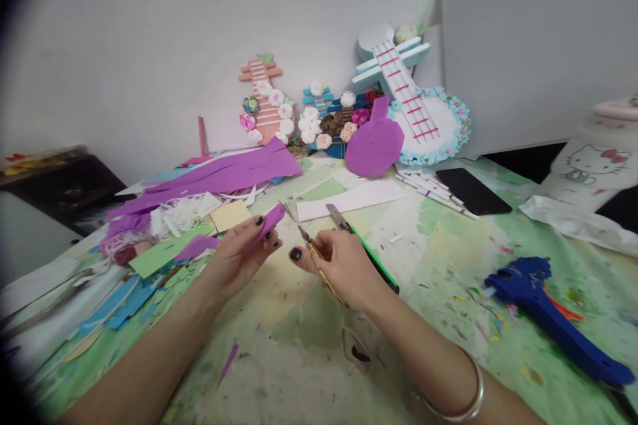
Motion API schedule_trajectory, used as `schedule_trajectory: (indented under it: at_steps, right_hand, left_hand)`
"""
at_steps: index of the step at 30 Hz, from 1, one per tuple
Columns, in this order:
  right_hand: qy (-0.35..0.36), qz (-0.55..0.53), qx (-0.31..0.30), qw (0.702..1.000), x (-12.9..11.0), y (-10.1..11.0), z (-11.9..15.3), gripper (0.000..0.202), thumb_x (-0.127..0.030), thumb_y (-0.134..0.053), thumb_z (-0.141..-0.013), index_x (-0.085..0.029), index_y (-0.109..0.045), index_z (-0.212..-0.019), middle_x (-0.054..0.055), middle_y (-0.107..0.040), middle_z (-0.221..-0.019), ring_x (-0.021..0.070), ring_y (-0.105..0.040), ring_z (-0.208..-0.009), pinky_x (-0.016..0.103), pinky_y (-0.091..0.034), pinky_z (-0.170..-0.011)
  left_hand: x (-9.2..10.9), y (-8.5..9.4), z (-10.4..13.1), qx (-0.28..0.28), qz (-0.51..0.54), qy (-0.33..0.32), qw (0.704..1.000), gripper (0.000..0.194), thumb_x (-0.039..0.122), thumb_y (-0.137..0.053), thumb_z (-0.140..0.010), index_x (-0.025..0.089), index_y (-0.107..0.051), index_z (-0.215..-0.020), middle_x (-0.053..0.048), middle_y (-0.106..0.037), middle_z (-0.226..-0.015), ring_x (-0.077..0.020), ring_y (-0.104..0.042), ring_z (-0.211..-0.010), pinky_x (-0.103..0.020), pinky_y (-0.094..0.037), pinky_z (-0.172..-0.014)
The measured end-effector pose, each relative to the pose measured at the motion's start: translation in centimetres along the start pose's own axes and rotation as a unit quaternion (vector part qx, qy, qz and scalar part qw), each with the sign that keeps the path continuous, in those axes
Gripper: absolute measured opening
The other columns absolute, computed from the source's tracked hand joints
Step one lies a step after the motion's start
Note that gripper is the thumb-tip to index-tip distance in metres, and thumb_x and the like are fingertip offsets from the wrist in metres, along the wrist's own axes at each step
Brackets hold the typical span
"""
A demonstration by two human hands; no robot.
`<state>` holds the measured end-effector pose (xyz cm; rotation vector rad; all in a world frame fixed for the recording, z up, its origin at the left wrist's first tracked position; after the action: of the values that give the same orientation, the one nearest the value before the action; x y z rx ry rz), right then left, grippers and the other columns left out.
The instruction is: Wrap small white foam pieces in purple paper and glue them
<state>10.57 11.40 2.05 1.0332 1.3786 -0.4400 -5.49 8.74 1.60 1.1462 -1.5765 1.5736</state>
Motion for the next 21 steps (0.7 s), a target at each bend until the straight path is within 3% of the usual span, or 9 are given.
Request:
schedule_trajectory:
  at_steps: [4,7,21]
  right_hand:
    - [-0.035,-0.038,-0.03,0.998,0.97,-0.65,-0.16,0.052,-0.068,-0.059,-0.071,-0.017,-0.053,-0.066,-0.002,-0.047,-0.051,0.0121,-0.049,-0.047,0.024,-0.035,-0.045]
    - [-0.036,-0.029,-0.04,0.998,1.19,-0.85,-0.21,0.051,-0.067,-0.057,-0.074,-0.016,-0.054,-0.068,-0.003,-0.047,-0.05,0.0122,-0.05,-0.049,0.024,-0.036,-0.048]
    - [-0.057,-0.062,-0.035,0.996,1.05,-1.16,-0.24,0.051,-0.065,-0.062,-0.07,-0.017,-0.049,-0.06,-0.001,-0.054,-0.051,0.0078,-0.045,-0.039,0.022,-0.033,-0.041]
  left_hand:
    - [0.42,0.61,-0.03,0.04,-0.052,-0.058,0.996,0.018,0.029,-0.073,-0.073,0.013,-0.066,-0.077,0.001,-0.057,-0.064,-0.0081,-0.051,-0.06,-0.021,-0.042,-0.064]
    - [0.45,0.45,0.14,0.044,-0.069,-0.065,0.994,0.021,0.032,-0.074,-0.071,0.013,-0.067,-0.078,0.001,-0.058,-0.063,-0.0087,-0.053,-0.06,-0.022,-0.042,-0.064]
    - [0.39,-0.03,0.31,0.01,-0.147,-0.075,0.986,0.012,0.028,-0.069,-0.077,0.016,-0.068,-0.078,0.001,-0.059,-0.061,-0.0091,-0.052,-0.06,-0.023,-0.04,-0.066]
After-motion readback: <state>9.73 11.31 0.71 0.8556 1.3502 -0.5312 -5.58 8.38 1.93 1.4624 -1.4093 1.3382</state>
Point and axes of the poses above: each hand's wrist, its own z-axis away from the middle knuckle, its own y-axis out of the back of the hand, x = y × z, the point moved 7 cm from there along -z, towards the middle knuckle
